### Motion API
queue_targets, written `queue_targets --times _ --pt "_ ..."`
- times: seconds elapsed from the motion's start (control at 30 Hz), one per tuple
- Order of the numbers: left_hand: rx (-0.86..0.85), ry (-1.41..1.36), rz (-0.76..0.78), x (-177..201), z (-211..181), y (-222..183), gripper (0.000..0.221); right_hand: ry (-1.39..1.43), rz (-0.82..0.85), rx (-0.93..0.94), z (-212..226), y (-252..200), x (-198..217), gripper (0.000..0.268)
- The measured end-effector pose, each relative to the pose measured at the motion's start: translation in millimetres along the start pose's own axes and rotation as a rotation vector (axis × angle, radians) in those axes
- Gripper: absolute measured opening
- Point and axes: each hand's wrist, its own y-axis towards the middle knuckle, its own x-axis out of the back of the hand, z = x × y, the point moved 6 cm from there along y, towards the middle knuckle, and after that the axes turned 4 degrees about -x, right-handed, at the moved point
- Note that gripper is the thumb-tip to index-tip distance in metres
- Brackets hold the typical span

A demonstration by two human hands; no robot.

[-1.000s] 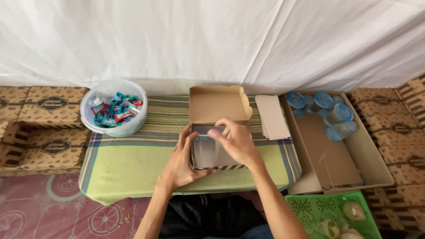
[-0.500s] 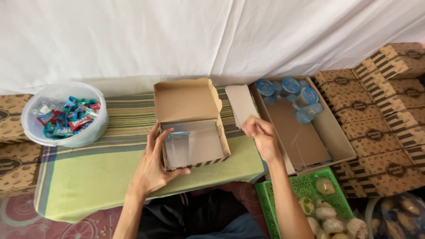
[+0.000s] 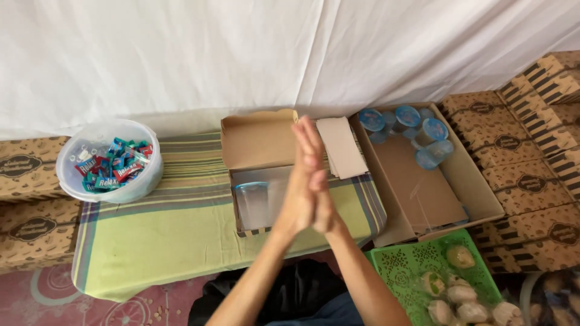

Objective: A person is manually packing a cardboard box with a paper liner, candies, and a packaged snack.

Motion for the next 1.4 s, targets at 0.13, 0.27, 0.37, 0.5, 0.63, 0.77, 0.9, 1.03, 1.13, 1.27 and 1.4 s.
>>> queue_targets --times 0.13,0.27,0.37,0.5,0.63,0.77,0.9,1.03,1.13,1.27,1.4 --pt "-0.096 -0.331 0.077 -49 -19 10 0.101 0.381 -0.054 -0.069 -1 -2 32 0.078" --pt "-0.246 0.144 0.246 -83 26 5 0.067 0.899 -0.130 -0.196 0 -20 77 0.083" --pt "-0.253 0.564 0.311 -79 54 7 0.064 1.297 -0.183 -0.274 4 -23 95 0.087" --pt "-0.228 0.972 0.204 -44 43 12 0.058 0.777 -0.156 -0.273 31 -10 105 0.085" --pt "-0.305 0.951 0.177 3 40 9 0.043 0.693 -0.287 -0.287 17 -28 141 0.092" --pt "-0.008 0.692 0.166 67 41 -5 0.009 0.515 -0.351 -0.330 -42 -77 210 0.078" --pt "-0.050 0.617 0.084 123 38 -24 0.032 0.310 -0.480 -0.453 -109 -148 305 0.043" --pt "-0.051 0.574 0.013 145 52 -44 0.050 0.172 -0.606 -0.549 -108 -175 336 0.031" --pt "0.047 0.547 -0.062 147 72 -59 0.051 -0.187 -0.541 -0.725 -121 -179 348 0.016" --pt "0.191 0.430 -0.061 139 95 -72 0.054 -0.781 -0.241 -0.994 -141 -164 349 0.016" --pt "0.328 0.344 -0.021 139 108 -79 0.050 -1.214 0.138 -1.359 -171 -161 344 0.048"
